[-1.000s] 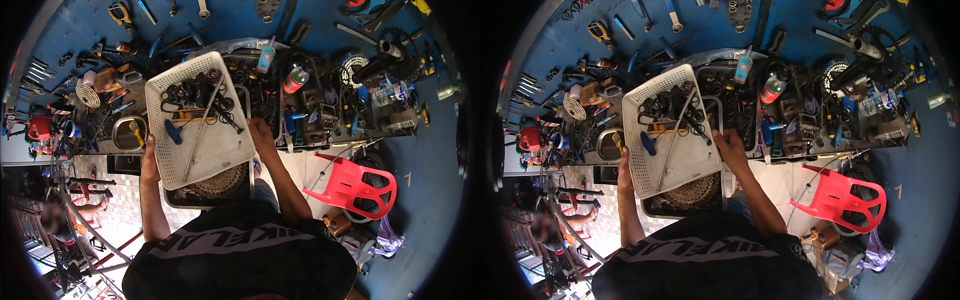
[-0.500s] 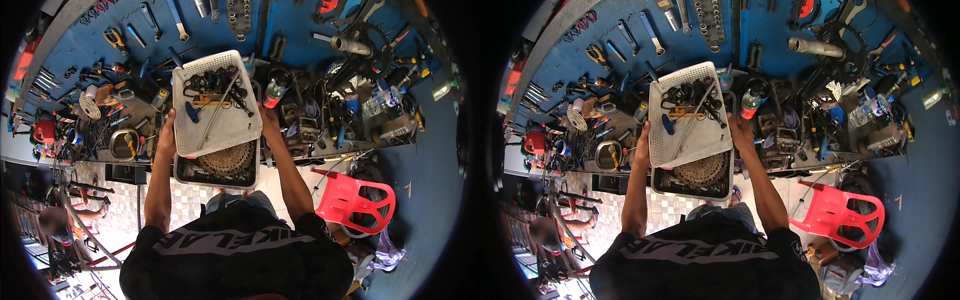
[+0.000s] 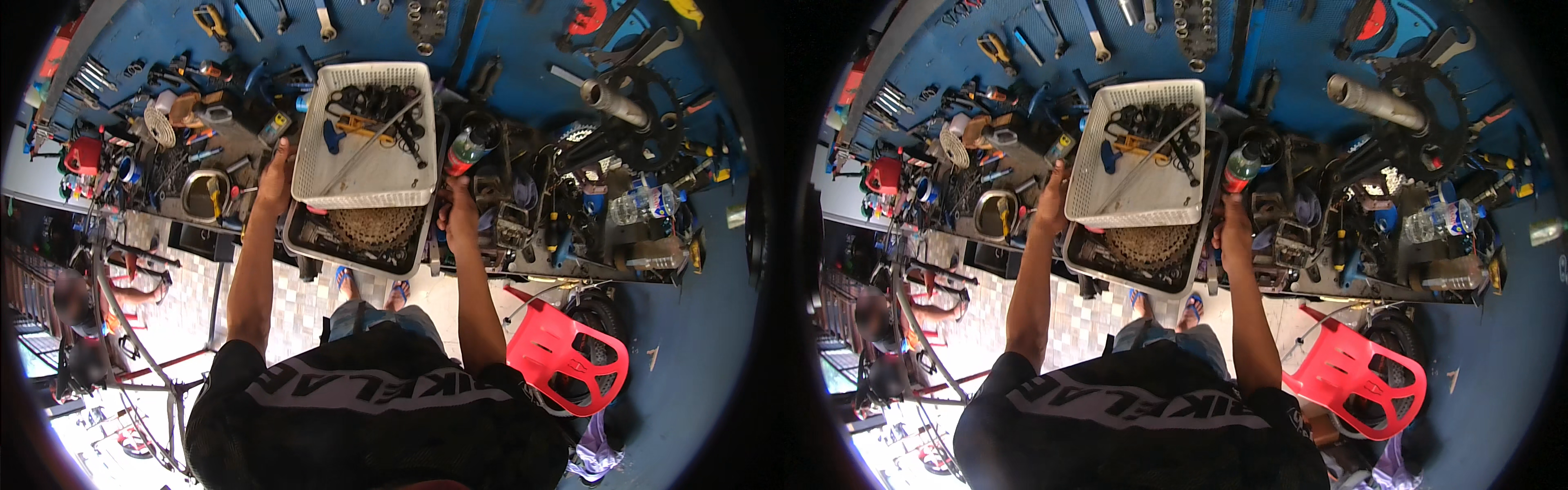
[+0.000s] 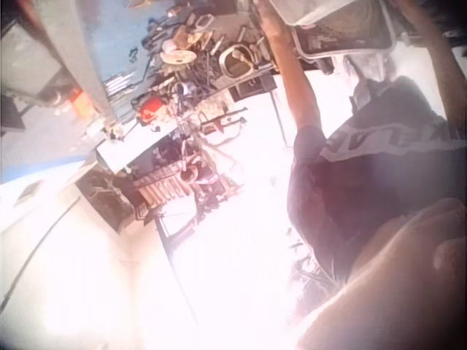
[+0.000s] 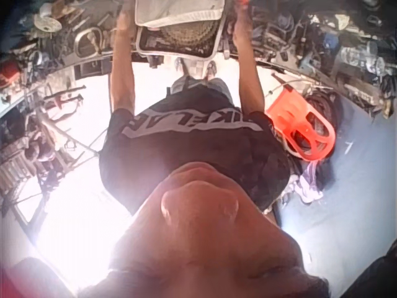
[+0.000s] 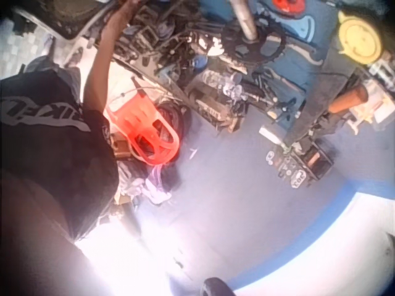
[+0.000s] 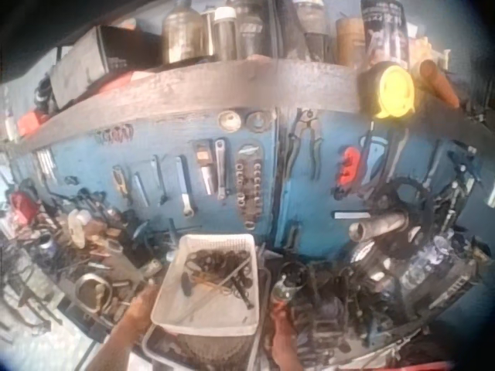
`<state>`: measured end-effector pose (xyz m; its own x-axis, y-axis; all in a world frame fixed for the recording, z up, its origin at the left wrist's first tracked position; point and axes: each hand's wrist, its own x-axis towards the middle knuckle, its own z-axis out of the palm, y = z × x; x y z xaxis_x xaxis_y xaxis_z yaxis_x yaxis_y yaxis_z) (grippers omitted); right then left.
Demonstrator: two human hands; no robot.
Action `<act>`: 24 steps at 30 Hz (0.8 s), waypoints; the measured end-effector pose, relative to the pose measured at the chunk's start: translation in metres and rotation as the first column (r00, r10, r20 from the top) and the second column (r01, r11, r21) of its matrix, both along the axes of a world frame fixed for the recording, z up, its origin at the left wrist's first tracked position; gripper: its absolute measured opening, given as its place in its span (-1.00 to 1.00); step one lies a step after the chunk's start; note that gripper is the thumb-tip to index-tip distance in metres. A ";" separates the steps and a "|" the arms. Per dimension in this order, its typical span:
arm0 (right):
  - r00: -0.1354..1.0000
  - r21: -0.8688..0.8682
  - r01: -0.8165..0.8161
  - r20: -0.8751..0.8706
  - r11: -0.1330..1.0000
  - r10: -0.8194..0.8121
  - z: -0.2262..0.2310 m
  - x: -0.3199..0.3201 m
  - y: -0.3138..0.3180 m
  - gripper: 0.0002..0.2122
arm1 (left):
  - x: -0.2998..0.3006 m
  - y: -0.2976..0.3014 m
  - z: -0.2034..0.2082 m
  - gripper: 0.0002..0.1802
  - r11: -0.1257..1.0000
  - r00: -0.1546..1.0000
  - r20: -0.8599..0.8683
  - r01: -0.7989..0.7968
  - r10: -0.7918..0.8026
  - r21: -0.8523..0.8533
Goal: The person searches through drawers and bins for small parts, then installs a headset bearing into the bicycle frame's head tube. They handle the frame and parts repeatedly, moving between the workbench and the frame.
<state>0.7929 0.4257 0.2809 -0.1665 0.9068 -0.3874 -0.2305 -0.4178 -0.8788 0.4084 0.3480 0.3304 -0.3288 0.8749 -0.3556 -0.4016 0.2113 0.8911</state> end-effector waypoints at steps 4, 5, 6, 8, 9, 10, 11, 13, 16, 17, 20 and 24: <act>0.794 -0.152 -0.091 -0.608 0.984 -0.020 -0.004 0.053 -0.034 -0.14 | 0.016 -0.048 0.033 -0.31 0.939 0.761 -0.567 -0.337 0.316 0.070; 0.783 -0.174 -0.078 -0.620 0.982 -0.048 0.019 0.047 -0.043 -0.10 | 0.019 -0.067 0.043 -0.38 0.933 0.705 -0.618 -0.326 0.347 0.151; 0.775 -0.189 -0.058 -0.628 0.980 -0.075 0.041 0.045 -0.051 -0.07 | 0.022 -0.083 0.049 -0.44 0.924 0.650 -0.658 -0.302 0.379 0.234; 0.724 -0.136 -0.087 -0.689 0.987 -0.031 0.067 0.046 -0.065 -0.05 | 0.048 -0.103 0.080 -0.58 0.907 0.635 -0.650 -0.258 0.418 0.332; 0.689 -0.095 -0.111 -0.725 0.989 0.008 0.081 0.041 -0.073 -0.04 | 0.065 -0.114 0.099 -0.59 0.911 0.600 -0.686 -0.249 0.412 0.329; 0.652 -0.043 -0.130 -0.757 0.991 0.052 0.089 0.038 -0.080 -0.02 | 0.079 -0.123 0.111 -0.60 0.912 0.565 -0.716 -0.239 0.410 0.333; 0.570 0.037 -0.202 -0.808 0.979 0.148 0.091 0.035 -0.086 -0.01 | 0.092 -0.133 0.117 -0.59 0.921 0.575 -0.727 -0.144 0.375 0.362; 0.522 0.072 -0.272 -0.827 0.960 0.210 0.110 0.015 -0.105 -0.02 | 0.120 -0.148 0.130 -0.51 0.905 0.478 -0.815 0.089 0.327 0.415; 0.411 0.180 -0.415 -0.837 0.892 0.361 0.122 -0.024 -0.134 -0.03 | 0.169 -0.177 0.141 -0.52 0.919 0.394 -0.888 0.204 0.240 0.338; 0.402 0.186 -0.455 -0.829 0.871 0.388 0.128 -0.040 -0.148 -0.04 | 0.176 -0.190 0.141 -0.54 0.921 0.364 -0.900 0.209 0.238 0.328; 0.397 0.198 -0.578 -0.779 0.792 0.485 0.138 -0.077 -0.193 -0.03 | 0.179 -0.238 0.130 -0.54 0.935 0.268 -0.930 0.180 0.253 0.306; 0.363 0.224 -0.741 -0.659 0.633 0.658 0.141 -0.122 -0.275 0.04 | 0.170 -0.336 0.111 -0.66 0.935 0.180 -0.918 -0.091 0.353 0.342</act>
